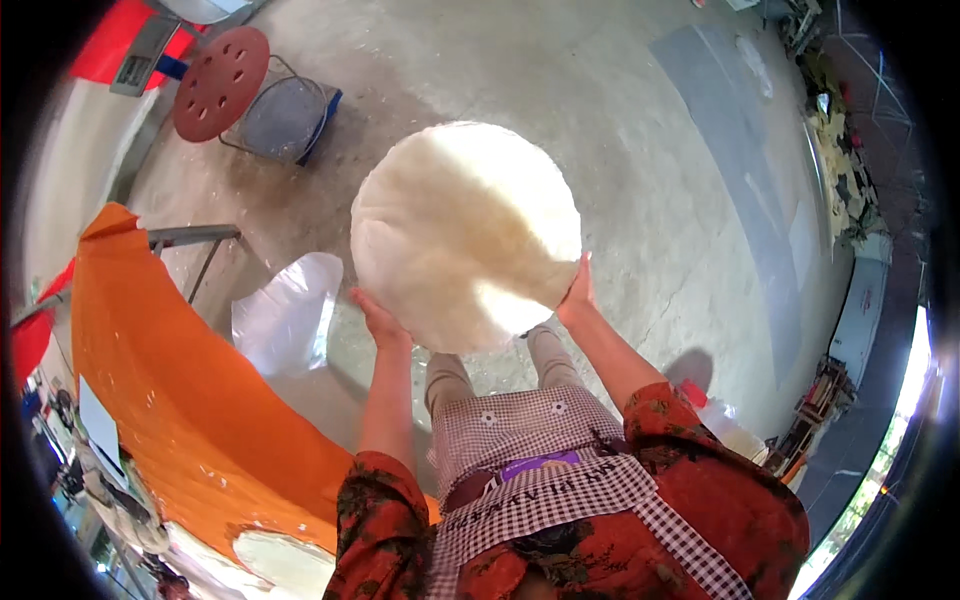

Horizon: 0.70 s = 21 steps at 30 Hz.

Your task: The person picks up thin, circular dough sheets from a stack and places them individually onto a table covered with an orange cloth. They smooth out each sheet by hand as they arrange them in an overlapping pattern across the table surface.

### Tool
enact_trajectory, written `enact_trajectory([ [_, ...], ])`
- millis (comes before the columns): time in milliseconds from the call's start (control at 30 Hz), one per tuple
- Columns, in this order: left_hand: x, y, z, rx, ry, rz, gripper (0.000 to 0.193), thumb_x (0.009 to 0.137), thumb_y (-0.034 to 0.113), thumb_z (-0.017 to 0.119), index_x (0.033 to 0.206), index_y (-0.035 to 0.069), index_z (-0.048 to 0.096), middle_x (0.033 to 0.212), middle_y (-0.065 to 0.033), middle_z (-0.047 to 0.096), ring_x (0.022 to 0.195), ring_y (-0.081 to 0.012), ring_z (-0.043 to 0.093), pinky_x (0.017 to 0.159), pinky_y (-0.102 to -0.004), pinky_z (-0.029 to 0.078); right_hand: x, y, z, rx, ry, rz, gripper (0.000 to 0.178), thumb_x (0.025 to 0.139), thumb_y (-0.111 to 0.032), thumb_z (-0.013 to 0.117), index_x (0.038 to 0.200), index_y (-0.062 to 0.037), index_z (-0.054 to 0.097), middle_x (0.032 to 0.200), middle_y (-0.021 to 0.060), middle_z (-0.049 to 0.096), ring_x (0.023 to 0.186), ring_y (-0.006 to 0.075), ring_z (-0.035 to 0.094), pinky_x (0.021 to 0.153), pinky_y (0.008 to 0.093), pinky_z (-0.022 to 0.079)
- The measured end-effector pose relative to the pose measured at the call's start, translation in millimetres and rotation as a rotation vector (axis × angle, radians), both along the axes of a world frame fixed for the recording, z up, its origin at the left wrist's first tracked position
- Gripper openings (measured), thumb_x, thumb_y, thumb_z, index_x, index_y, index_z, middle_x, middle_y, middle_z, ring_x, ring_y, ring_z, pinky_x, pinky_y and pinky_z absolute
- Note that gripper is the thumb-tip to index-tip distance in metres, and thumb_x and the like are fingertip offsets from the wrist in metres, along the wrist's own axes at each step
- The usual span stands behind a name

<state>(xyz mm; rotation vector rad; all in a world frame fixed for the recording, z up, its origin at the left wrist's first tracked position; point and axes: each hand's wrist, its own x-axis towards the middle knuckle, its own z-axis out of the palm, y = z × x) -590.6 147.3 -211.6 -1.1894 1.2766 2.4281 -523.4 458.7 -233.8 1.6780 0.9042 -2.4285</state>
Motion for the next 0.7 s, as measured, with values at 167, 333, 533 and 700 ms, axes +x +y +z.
enact_trajectory([
  [167, 25.7, -14.9, 13.2, -0.151, -0.182, 0.093, 0.074, 0.093, 0.065, 0.024, 0.144, 0.011, 0.031, 0.146, -0.0068, 0.036, 0.131, -0.0241, 0.036, 0.107, -0.0355, 0.03, -4.4, 41.6, 20.0, 0.107, -0.061, 0.239, 0.082, 0.089, -0.071, 0.023, 0.148, -0.0141, 0.02, 0.155, 0.009, 0.017, 0.142, 0.0251, 0.017, 0.11, 0.0598, 0.01],
  [333, 64.9, 18.6, 0.6, 0.032, -0.487, 0.329, 0.08, 0.088, 0.072, 0.029, 0.145, 0.016, 0.029, 0.146, -0.0048, 0.036, 0.133, -0.0211, 0.035, 0.104, -0.0411, 0.032, -78.4, 71.1, 30.5, 0.191, -0.057, 0.352, 0.082, 0.089, -0.07, 0.024, 0.149, -0.0139, 0.017, 0.155, 0.0079, 0.015, 0.141, 0.0231, 0.018, 0.108, 0.06, 0.012],
  [533, 125.8, 32.9, -32.9, 0.127, -0.17, 0.401, 0.077, 0.087, 0.068, 0.04, 0.146, 0.021, 0.027, 0.147, -0.0012, 0.032, 0.128, -0.0204, 0.038, 0.098, -0.0438, 0.035, -99.3, 71.6, 7.9, 0.061, 0.203, 0.596, 0.062, 0.096, -0.049, 0.03, 0.144, -0.0092, 0.028, 0.141, 0.0102, 0.038, 0.127, 0.0285, 0.04, 0.106, 0.0473, 0.033],
  [700, 222.5, 25.9, 72.5, -0.124, -0.066, 0.589, 0.052, 0.096, 0.044, 0.046, 0.132, 0.006, 0.043, 0.128, -0.0085, 0.047, 0.112, -0.0221, 0.053, 0.088, -0.0367, 0.045, -91.9, 87.9, 39.1, 0.5, 0.235, 0.81, 0.052, 0.093, -0.042, 0.041, 0.135, -0.011, 0.042, 0.128, 0.0071, 0.052, 0.121, 0.0221, 0.046, 0.099, 0.0453, 0.037],
])
